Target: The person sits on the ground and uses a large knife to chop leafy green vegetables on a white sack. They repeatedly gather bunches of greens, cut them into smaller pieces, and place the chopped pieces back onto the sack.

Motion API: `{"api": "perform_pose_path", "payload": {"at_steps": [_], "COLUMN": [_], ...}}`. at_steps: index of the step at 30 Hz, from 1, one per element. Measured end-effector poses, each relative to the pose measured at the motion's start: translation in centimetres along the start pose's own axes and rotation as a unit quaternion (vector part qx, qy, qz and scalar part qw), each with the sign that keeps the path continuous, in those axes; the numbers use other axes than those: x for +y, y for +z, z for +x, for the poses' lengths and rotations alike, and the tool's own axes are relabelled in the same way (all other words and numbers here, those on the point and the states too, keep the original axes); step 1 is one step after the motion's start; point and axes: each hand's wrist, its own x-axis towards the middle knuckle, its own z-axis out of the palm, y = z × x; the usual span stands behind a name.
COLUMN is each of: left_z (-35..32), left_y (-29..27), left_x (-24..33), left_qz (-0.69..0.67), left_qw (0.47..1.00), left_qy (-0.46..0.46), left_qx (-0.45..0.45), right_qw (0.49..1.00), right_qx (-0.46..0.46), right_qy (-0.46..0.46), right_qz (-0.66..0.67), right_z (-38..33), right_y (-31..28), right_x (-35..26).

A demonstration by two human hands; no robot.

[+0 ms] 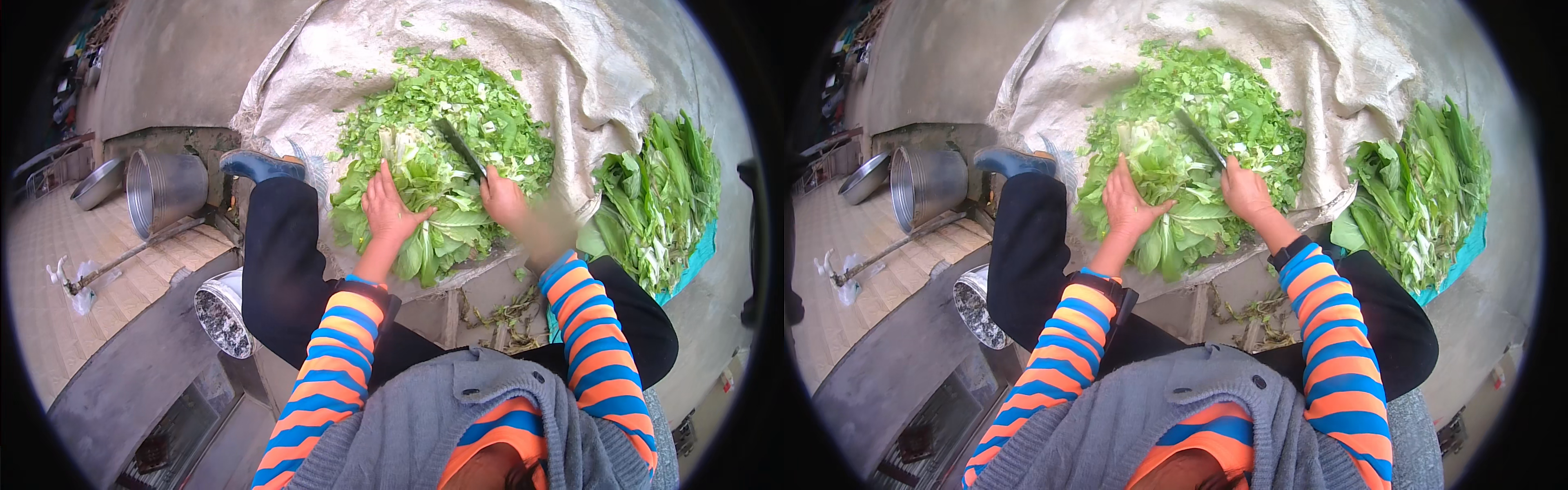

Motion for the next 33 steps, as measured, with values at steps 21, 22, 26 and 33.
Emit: {"api": "perform_pose_path", "payload": {"at_steps": [21,22,26,33], "left_z": [4.5,4.7,4.9,3.9], "left_y": [-2.3,-2.2,-2.2,-1.3], "left_x": [4.7,5.6,6.6,5.5], "left_qz": [0.143,0.152,0.156,0.145], "left_qw": [0.975,0.973,0.970,0.974], "left_qy": [-0.127,-0.121,-0.127,-0.119], "left_qx": [-0.116,-0.126,-0.139,-0.125], "right_qw": [0.946,0.942,0.991,0.980], "right_qx": [0.257,0.268,-0.007,0.160], "right_qy": [-0.192,-0.194,0.056,-0.112], "right_qz": [0.053,0.055,-0.119,0.020], "right_z": [-4.7,-4.3,-2.4,-1.3], "right_y": [-4.5,-4.0,-1.7,-1.4], "right_x": [-7.3,-7.0,-5.2,-4.5]}}
